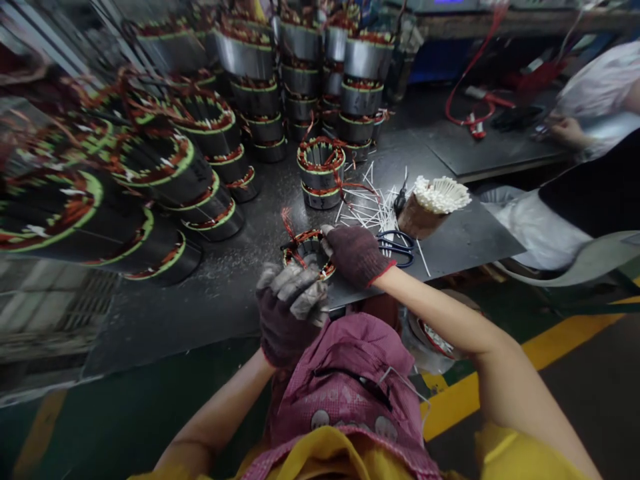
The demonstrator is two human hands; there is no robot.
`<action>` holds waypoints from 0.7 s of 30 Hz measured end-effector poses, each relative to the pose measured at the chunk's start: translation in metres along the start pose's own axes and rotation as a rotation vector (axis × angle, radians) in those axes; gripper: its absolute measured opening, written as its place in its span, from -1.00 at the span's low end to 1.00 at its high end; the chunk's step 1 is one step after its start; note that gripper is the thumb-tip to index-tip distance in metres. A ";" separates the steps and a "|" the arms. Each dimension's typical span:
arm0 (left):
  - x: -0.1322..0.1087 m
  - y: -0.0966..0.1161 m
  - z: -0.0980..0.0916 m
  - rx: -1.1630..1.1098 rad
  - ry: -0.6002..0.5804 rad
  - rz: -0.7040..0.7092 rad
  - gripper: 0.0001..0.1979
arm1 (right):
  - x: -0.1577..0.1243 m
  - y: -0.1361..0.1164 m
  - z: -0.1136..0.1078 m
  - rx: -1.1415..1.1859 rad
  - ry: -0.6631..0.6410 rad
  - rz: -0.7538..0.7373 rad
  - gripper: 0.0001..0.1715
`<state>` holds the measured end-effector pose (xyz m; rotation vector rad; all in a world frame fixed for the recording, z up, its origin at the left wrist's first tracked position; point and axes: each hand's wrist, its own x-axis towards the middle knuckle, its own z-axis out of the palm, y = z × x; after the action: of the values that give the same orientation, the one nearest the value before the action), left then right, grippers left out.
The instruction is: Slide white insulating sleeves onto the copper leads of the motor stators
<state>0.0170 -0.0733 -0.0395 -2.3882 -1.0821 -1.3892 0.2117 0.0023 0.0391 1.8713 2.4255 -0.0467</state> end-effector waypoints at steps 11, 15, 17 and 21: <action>0.016 -0.027 0.027 0.152 -0.152 0.034 -0.64 | 0.023 0.030 0.016 0.179 0.172 -0.218 -0.41; 0.030 -0.084 0.010 0.104 -0.271 0.047 -0.62 | 0.026 0.045 0.049 0.215 0.220 -0.107 -0.34; 0.041 -0.115 0.002 0.122 -0.319 0.020 -0.65 | 0.026 0.049 0.066 0.189 0.206 -0.067 -0.30; 0.076 -0.146 -0.003 0.235 -0.262 0.000 -0.74 | 0.027 0.049 0.080 0.194 0.247 0.083 -0.27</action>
<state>-0.0588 0.0687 -0.0050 -2.4379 -1.2288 -0.9063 0.2558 0.0354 -0.0417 2.1778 2.5802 -0.0499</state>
